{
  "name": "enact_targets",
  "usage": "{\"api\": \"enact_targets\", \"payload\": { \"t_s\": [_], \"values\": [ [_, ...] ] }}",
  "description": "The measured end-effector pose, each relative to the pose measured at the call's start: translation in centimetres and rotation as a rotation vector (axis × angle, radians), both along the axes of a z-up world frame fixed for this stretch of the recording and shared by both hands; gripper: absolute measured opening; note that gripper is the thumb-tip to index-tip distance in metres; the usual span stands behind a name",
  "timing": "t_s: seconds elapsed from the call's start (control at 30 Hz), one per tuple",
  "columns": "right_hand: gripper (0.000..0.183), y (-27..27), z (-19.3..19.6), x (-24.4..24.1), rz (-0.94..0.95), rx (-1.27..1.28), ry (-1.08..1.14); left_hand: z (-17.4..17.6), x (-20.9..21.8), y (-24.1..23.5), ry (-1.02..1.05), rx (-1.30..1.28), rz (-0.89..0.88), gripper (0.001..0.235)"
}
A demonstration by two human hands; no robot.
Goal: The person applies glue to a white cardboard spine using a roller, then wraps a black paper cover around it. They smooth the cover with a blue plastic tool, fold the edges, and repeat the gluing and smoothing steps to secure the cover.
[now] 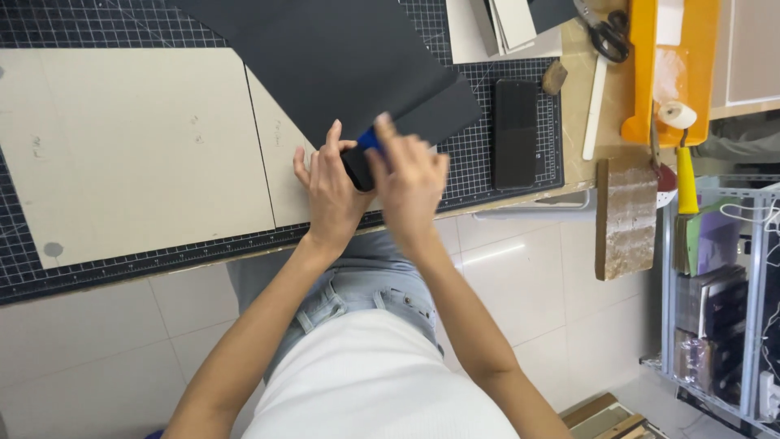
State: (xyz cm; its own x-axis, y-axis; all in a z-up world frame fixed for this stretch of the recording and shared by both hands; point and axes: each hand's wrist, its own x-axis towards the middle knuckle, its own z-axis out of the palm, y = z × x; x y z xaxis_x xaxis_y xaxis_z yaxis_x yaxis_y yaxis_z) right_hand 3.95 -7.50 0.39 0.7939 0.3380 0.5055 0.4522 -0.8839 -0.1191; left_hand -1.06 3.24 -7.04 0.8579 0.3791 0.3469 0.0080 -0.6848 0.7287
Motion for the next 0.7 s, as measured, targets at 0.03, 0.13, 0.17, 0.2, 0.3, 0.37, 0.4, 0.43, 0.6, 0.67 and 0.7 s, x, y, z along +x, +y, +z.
{"api": "enact_targets", "payload": {
  "t_s": [0.03,0.13,0.17,0.2,0.3,0.37,0.4,0.43,0.6,0.67,0.7],
  "values": [
    [0.044,1.3,-0.1,-1.6,0.054,-0.02,-0.003,-0.7,0.1,-0.1,-0.013,0.006,0.006,0.106],
    [0.051,-2.2,-0.2,2.3,0.013,0.033,-0.008,1.0,-0.1,0.1,-0.045,-0.042,-0.009,0.114],
    [0.051,-2.2,-0.6,1.6,0.01,0.034,0.0,1.1,-0.5,0.1,-0.038,-0.041,-0.012,0.114],
    [0.052,-2.1,-0.9,1.5,-0.022,0.044,0.005,1.1,-0.3,0.1,-0.036,-0.093,-0.028,0.115],
    [0.045,1.5,-0.2,-2.0,0.008,-0.003,-0.021,-1.7,0.1,0.0,-0.033,-0.133,-0.055,0.118],
    [0.038,2.0,0.2,-2.7,0.059,-0.054,-0.043,-1.9,-0.3,0.1,-0.02,-0.118,-0.076,0.119],
    [0.044,0.7,0.3,-1.3,0.05,-0.012,-0.027,-0.5,-0.2,0.1,-0.03,-0.157,-0.067,0.12],
    [0.051,-0.6,0.3,0.1,0.04,0.029,-0.012,0.8,-0.1,0.1,-0.04,-0.195,-0.058,0.121],
    [0.048,0.7,0.6,-2.6,0.129,0.003,0.044,-0.4,-0.2,-0.1,-0.037,-0.162,-0.032,0.112],
    [0.046,0.1,0.7,-2.3,0.171,0.009,0.082,-0.4,-0.2,0.1,-0.029,-0.135,-0.047,0.112],
    [0.046,-0.7,0.9,-1.5,0.124,0.026,0.043,0.5,-0.2,0.2,-0.035,-0.149,-0.05,0.118]
  ]
}}
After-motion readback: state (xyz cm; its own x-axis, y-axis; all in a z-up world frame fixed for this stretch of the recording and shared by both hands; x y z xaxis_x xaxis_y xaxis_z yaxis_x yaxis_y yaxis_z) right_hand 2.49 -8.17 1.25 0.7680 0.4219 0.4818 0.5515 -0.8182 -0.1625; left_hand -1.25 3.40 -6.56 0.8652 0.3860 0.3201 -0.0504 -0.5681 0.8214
